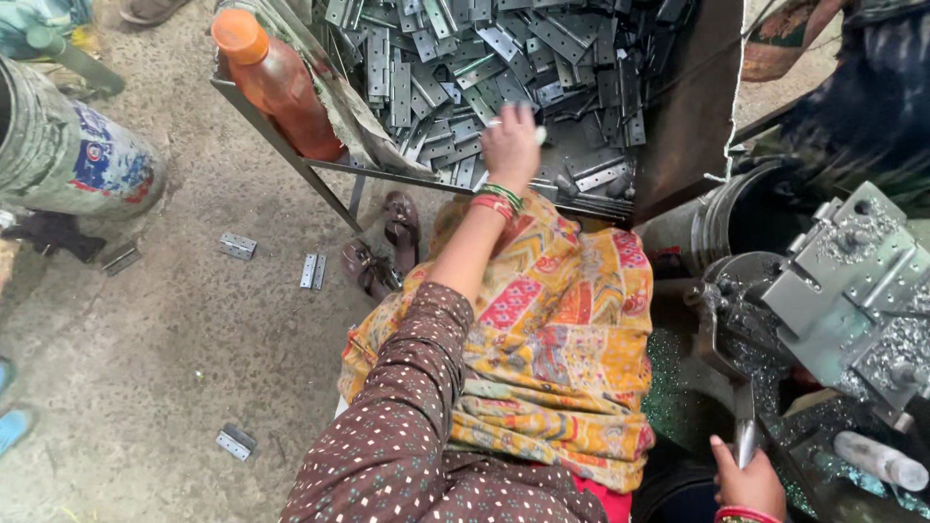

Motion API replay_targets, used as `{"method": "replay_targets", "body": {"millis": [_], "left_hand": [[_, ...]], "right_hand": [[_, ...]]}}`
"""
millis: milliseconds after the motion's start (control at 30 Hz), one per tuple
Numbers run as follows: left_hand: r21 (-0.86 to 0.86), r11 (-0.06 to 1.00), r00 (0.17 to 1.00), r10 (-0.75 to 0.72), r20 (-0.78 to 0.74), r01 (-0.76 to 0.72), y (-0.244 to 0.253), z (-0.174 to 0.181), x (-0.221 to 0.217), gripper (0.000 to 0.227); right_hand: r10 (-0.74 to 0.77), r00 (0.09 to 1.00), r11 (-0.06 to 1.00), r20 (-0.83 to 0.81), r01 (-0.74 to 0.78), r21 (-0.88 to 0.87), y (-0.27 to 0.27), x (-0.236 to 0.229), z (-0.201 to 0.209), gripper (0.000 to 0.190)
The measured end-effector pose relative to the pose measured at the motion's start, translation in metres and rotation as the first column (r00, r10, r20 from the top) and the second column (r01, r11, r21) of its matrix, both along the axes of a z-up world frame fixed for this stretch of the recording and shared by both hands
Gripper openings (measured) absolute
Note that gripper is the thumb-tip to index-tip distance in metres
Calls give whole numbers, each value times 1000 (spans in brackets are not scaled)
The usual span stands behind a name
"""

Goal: The person sits on the floor and repeatedly picks metal hinge pieces from a nearby bin, places them into a press machine, and operates the lever to process them. The person then removes the processed pieces and returns them to the bin, continuing this cycle throughout the clip.

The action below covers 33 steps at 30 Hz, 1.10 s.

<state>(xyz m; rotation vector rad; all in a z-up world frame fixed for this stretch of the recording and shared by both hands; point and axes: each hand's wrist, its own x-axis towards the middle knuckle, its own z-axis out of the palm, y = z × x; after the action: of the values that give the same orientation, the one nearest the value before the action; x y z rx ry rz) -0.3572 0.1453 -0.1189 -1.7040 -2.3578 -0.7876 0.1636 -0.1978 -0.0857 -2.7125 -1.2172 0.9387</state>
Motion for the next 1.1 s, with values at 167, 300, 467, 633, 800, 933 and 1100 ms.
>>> {"method": "replay_targets", "body": {"millis": [167, 300, 467, 633, 800, 933, 1100], "left_hand": [[-179, 921, 936, 326, -137, -347, 39, -43, -42, 45], [-181, 892, 910, 403, -99, -415, 62, -54, -44, 38], [-166, 877, 817, 481, 319, -452, 55, -44, -45, 90], [20, 880, 769, 403, 496, -474, 40, -29, -51, 75], [-212, 917, 857, 392, 333, -337, 21, -32, -55, 58], [-239, 903, 921, 383, 72, -357, 37, -41, -47, 63], [-231, 879, 908, 411, -78, -418, 69, -64, -32, 61]], "right_hand": [[-34, 999, 999, -32, 33, -21, -6, 14, -12, 48], [-97, 993, 993, -73, 92, -76, -3, 10, -14, 43], [-127, 992, 990, -22, 125, -70, -3, -2, 1, 42], [-102, 994, 990, 39, 105, -95, 3, -15, 15, 43], [-42, 998, 998, 39, 44, -53, -5, -20, 21, 46], [-60, 996, 996, 71, 64, -55, 2, -21, 15, 48], [-53, 997, 997, 64, 56, -57, -3, -17, 12, 49]]}}
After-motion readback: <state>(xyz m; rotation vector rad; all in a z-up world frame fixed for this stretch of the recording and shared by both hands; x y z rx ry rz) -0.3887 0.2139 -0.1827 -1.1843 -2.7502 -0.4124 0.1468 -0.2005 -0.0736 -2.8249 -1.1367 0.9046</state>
